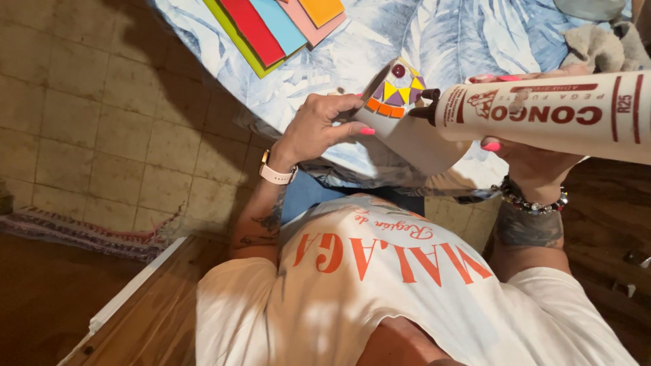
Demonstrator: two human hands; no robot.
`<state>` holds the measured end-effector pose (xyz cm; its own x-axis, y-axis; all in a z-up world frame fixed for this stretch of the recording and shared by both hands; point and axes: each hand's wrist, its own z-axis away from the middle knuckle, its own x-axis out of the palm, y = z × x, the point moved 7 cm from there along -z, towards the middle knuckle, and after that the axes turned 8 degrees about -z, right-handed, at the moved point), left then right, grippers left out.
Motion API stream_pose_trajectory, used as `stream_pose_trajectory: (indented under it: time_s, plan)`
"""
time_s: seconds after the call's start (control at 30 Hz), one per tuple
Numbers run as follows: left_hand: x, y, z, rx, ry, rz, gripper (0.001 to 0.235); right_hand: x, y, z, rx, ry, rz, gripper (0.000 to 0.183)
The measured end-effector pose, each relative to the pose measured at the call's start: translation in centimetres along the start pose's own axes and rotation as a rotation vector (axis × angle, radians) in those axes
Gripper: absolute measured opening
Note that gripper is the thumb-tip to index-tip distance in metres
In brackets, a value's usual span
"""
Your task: Decorating a white cup by gluing small, colorful paper triangles onto it in a circular pattern.
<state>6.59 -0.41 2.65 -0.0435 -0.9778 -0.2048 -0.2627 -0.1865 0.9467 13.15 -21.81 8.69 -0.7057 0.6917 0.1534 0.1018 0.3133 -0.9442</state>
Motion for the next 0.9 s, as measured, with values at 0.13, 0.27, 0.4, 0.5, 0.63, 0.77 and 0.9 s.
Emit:
stream_pose_trajectory:
  time_s: [0.13,0.27,0.4,0.5,0.63,0.77,0.9]
  plan:
    - [0.1,-0.1,0.1,-0.007,-0.002,0.008,0.014,-1.0,0.3,-0.3,0.018,0.0,-0.027,0.053]
    - [0.2,-0.3,0.1,-0.017,-0.011,0.032,0.013,-1.3,0.7,-0.1,0.044,0.013,-0.057,0.053]
    - [0.1,-0.3,0.1,-0.018,-0.009,0.041,0.012,-1.7,1.1,0.2,0.073,0.019,-0.095,0.052]
    - [0.6,-1.1,0.5,0.013,-0.025,-0.026,0.025,-2.0,1.3,0.2,0.085,0.02,-0.117,0.052]
    - [0.6,-1.2,0.4,0.025,-0.027,-0.028,0.023,-5.6,3.7,2.5,0.243,0.211,-0.506,0.071]
    - [0.6,-1.2,0.5,0.032,-0.014,-0.041,0.023,-1.2,0.7,-0.4,0.126,-0.006,-0.085,0.064]
    - [0.7,-1.4,0.5,0.045,-0.007,-0.049,0.026,-1.1,0.5,-0.4,0.085,-0.035,-0.051,0.065]
